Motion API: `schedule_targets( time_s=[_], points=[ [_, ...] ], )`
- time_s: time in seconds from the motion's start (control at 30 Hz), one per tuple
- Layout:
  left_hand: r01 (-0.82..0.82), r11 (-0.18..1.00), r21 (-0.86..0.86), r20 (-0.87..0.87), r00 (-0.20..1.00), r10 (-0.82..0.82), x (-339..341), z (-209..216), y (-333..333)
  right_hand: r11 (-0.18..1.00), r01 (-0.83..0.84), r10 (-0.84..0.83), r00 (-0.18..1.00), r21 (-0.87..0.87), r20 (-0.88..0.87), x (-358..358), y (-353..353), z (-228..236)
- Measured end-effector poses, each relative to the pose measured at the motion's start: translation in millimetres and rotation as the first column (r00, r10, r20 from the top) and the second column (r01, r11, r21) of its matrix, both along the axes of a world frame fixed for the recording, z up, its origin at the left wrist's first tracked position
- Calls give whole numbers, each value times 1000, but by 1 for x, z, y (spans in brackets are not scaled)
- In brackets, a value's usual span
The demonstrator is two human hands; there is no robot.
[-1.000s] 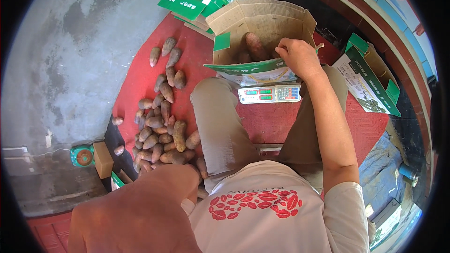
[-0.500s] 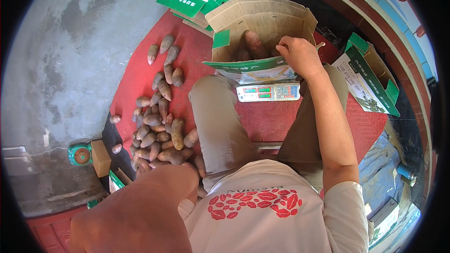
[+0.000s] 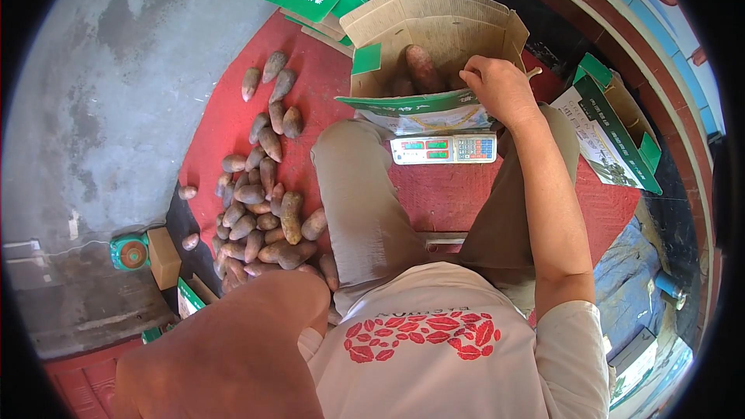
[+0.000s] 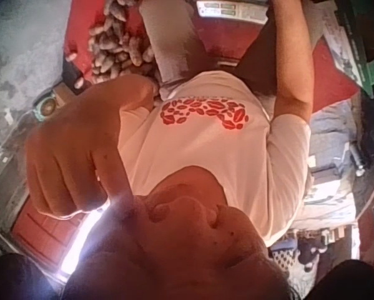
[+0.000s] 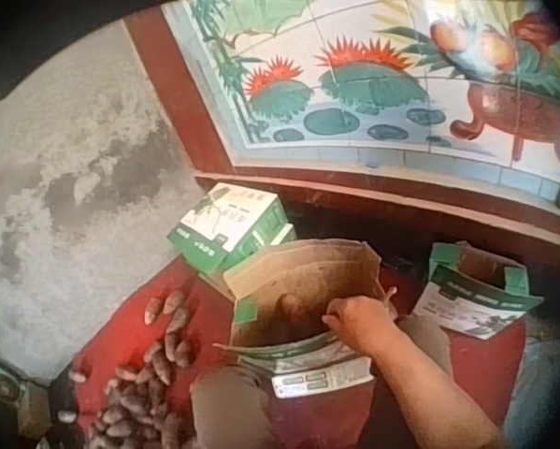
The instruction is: Sorting sweet potatoes and placing them into cardboard boxes.
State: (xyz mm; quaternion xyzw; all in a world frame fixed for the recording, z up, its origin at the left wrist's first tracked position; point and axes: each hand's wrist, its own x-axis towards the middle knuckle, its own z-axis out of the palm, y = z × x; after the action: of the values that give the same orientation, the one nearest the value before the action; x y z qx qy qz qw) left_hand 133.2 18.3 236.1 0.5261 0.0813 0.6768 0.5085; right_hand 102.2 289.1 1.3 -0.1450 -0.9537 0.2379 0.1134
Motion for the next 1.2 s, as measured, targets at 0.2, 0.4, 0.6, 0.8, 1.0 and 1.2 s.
schedule_targets(
  time_s=[0.2, 0.4, 0.6, 0.8, 1.0, 1.2],
  points=[
    [-5, 999, 42, 26, 1000, 4, 1, -7, 4, 1000, 7, -7, 1000, -6, -9, 1, 2, -4],
    [-301, 945, 125, -30, 951, 307, 15, -14, -1, 1000, 1, -1, 1000, -4, -12, 0, 1, -3],
    [-53, 997, 59, -55, 997, 56, -1, -8, 2, 1000, 1, -1, 1000, 0, -13, 0, 1, -3],
    [-189, 975, 113, -4, 982, 191, 6, -13, -7, 1000, -3, 4, 999, 8, -36, 0, 2, -5],
    [-261, 965, -2, 47, 964, 261, 10, -10, -11, 1000, -5, 5, 999, 6, -46, 0, 2, -6],
    [-206, 978, 35, 34, 978, 205, 3, -10, -13, 1000, -8, 8, 999, 14, -54, 0, 3, -6]
  ],
)
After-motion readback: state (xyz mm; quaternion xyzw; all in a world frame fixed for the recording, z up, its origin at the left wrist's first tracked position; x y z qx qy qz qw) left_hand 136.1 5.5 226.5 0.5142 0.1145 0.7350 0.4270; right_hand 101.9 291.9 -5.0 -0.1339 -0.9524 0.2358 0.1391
